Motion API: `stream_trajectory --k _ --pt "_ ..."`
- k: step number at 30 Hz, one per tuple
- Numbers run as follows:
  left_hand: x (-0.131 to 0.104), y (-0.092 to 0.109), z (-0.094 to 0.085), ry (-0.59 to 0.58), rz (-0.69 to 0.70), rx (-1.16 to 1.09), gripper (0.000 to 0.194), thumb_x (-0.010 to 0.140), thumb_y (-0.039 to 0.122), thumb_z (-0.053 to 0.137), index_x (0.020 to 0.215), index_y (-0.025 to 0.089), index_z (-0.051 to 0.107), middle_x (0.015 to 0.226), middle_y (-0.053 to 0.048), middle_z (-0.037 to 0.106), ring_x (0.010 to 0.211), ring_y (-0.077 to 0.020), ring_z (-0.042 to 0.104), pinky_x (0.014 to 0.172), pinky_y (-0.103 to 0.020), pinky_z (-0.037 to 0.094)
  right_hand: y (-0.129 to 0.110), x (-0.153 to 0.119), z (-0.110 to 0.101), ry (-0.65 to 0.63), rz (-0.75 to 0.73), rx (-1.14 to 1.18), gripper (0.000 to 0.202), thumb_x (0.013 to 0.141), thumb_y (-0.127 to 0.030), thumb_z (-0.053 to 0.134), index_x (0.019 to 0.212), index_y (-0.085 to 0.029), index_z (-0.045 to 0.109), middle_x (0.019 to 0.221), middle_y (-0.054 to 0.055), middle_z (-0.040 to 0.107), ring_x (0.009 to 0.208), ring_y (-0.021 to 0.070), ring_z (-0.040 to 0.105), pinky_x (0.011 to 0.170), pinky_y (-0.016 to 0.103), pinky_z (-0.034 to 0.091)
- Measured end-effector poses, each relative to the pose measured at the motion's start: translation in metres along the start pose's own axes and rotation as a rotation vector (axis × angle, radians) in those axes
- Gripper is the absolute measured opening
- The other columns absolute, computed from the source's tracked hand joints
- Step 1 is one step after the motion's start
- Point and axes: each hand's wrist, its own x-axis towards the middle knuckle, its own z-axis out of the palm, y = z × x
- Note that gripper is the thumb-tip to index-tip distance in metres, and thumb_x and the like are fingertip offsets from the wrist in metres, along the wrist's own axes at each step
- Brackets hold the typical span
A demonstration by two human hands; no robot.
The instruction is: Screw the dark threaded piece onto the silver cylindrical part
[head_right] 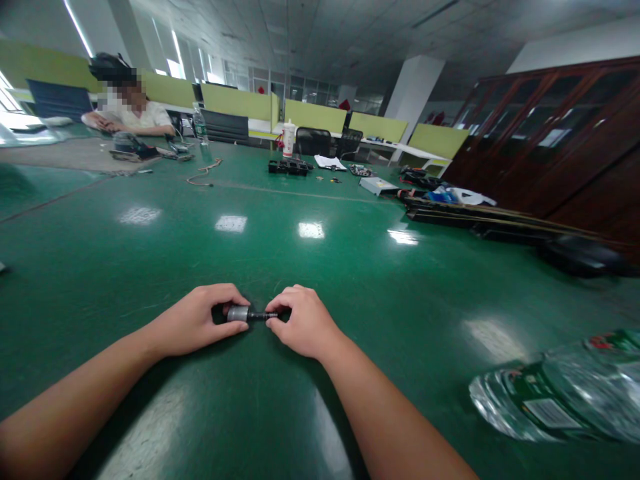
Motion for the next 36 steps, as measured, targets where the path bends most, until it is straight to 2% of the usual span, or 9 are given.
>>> stream_trajectory --k 10,15,18,36 --pt "0.000 -0.004 -0.003 0.024 0.010 0.012 0.024 0.081 0.038 0.068 0.096 0.019 0.070 0.083 -0.003 0.067 0.074 -0.0172 0.061 0.068 -0.027 0.045 0.002 0.000 -0.003 0.002 0.036 -0.028 0.011 0.074 -0.016 0.072 0.083 -0.022 0.075 0.081 0.001 0.071 0.080 0.0160 0.060 0.076 0.030 0.044" --pt "-0.001 -0.007 -0.005 0.037 -0.002 0.011 0.025 0.082 0.039 0.068 0.097 0.020 0.070 0.085 -0.002 0.067 0.075 -0.0173 0.061 0.067 -0.026 0.045 0.010 0.001 -0.011 0.034 0.186 -0.072 0.012 0.074 -0.017 0.071 0.084 -0.022 0.076 0.080 0.002 0.070 0.077 0.0162 0.060 0.074 0.030 0.045" --pt "-0.002 -0.008 -0.006 0.040 -0.010 0.017 0.025 0.082 0.039 0.067 0.097 0.019 0.070 0.086 -0.003 0.068 0.076 -0.0179 0.061 0.068 -0.027 0.045 0.014 0.001 -0.014 0.042 0.226 -0.053 0.012 0.074 -0.018 0.070 0.083 -0.022 0.076 0.079 0.002 0.069 0.075 0.0157 0.060 0.072 0.030 0.046" --pt "-0.001 -0.008 -0.005 0.044 0.003 0.012 0.024 0.081 0.039 0.068 0.096 0.020 0.070 0.085 -0.003 0.067 0.075 -0.0176 0.061 0.068 -0.026 0.045 0.008 0.001 -0.006 0.023 0.123 -0.029 0.012 0.074 -0.018 0.073 0.085 -0.023 0.077 0.081 0.001 0.071 0.081 0.0166 0.060 0.077 0.032 0.044"
